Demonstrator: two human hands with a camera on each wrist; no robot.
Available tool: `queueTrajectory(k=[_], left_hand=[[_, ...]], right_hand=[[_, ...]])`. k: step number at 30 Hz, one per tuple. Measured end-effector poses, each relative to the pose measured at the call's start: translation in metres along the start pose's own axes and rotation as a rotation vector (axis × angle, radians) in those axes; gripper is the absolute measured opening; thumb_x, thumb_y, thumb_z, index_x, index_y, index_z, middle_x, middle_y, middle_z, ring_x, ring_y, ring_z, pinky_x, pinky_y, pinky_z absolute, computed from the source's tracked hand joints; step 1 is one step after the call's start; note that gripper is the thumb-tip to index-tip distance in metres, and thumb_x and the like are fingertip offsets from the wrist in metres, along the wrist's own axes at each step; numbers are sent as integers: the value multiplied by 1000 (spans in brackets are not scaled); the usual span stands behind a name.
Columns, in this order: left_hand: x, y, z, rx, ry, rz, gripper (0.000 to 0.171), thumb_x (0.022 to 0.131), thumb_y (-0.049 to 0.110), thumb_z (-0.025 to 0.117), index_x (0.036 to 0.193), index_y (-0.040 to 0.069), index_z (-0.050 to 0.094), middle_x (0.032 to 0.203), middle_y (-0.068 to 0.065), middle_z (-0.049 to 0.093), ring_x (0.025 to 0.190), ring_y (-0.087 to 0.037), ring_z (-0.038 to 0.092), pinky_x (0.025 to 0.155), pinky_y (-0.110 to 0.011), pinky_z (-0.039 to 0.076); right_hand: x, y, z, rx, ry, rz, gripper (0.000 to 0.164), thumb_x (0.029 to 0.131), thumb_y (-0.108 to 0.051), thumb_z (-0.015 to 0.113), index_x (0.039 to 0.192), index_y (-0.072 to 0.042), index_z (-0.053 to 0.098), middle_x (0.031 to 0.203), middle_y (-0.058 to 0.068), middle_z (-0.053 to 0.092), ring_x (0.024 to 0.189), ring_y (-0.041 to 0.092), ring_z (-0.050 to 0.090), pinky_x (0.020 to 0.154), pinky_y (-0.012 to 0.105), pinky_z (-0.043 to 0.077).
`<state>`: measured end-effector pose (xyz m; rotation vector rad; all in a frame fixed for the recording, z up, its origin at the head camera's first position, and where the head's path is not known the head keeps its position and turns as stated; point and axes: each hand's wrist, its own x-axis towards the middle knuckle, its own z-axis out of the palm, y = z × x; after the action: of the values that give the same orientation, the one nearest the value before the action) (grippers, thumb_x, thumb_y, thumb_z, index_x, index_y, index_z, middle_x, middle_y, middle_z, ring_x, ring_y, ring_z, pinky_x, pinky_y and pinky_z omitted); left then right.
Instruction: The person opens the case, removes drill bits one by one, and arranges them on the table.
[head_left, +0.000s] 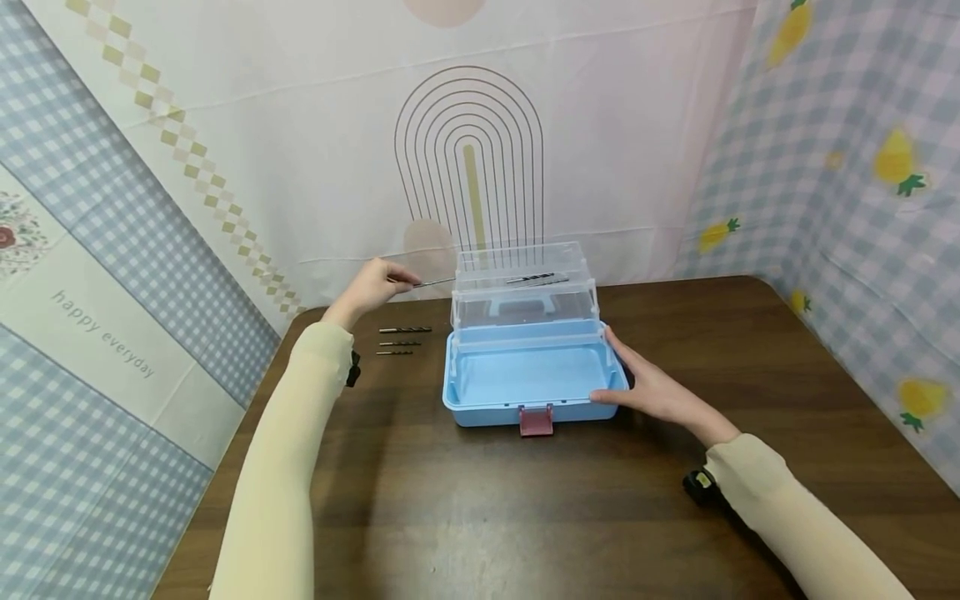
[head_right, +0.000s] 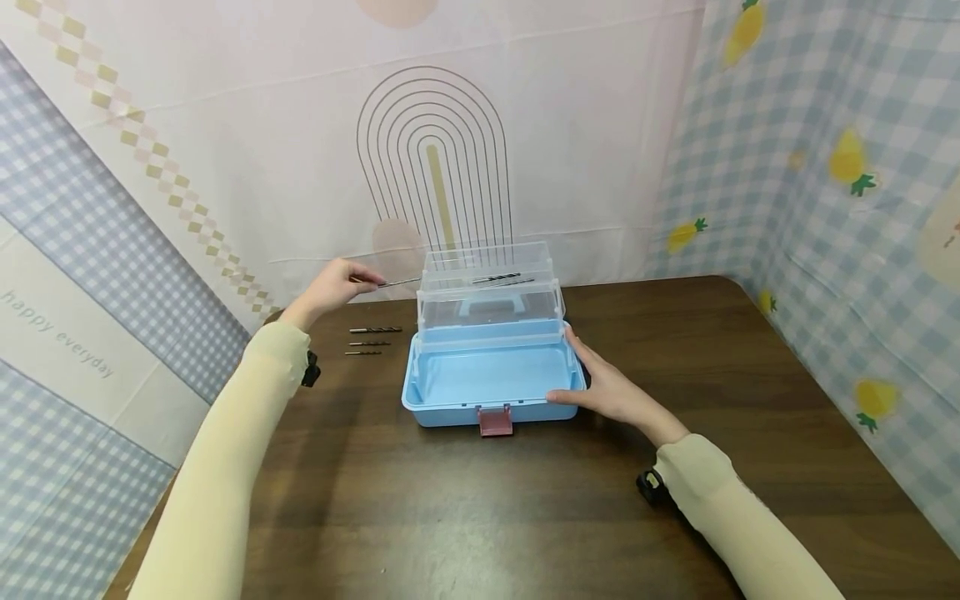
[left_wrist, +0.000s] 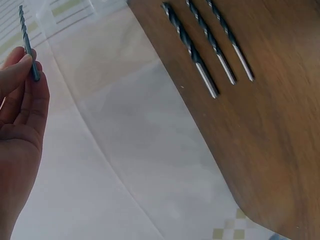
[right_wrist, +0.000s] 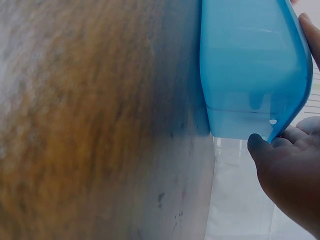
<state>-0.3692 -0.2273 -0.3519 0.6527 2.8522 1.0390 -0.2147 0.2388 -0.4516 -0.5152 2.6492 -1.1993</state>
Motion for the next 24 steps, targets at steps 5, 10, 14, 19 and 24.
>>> queueTrajectory(k=[5,10,14,19,24], left_hand=[[-11,-6,-5,11,-24,-16,21,99,0,60,115,-4,74,115,-21,71,105,-34,67,93,-46,53],[-21,-15,-7,10,-36,-24,20,98,1,62,114,-4,73,113,-22,71,104,-36,67,93,-48,52],[-30,-24,-8,-10,-47,-31,21,98,2,63,114,-4,74,114,-23,71,107,-40,66,93,-50,52],[-42,-36,-3,-15,-51,-32,20,98,2,63,114,-2,75,114,-18,72,107,-36,66,91,-48,53],[-50,-46,4,-56,-94,-57,22,99,1,60,117,-4,73,116,-23,70,110,-40,65,95,-54,51]], right_hand=[[0,-1,0,-1,-3,-3,113,89,-47,76,162,-28,-8,168,19,-1,150,45,9,113,70,19],[0,0,-1,3,-6,-4,113,89,-47,76,162,-26,-7,168,18,-1,151,45,8,113,70,18],[0,0,-1,-2,-6,-4,112,89,-47,75,162,-27,-8,167,19,-1,150,45,8,113,70,19],[1,1,-1,-5,-4,-8,111,89,-47,75,162,-29,-8,167,20,0,150,45,9,113,70,19],[0,1,-1,-4,-3,-7,112,89,-47,75,162,-30,-8,167,19,0,150,46,10,113,70,20]])
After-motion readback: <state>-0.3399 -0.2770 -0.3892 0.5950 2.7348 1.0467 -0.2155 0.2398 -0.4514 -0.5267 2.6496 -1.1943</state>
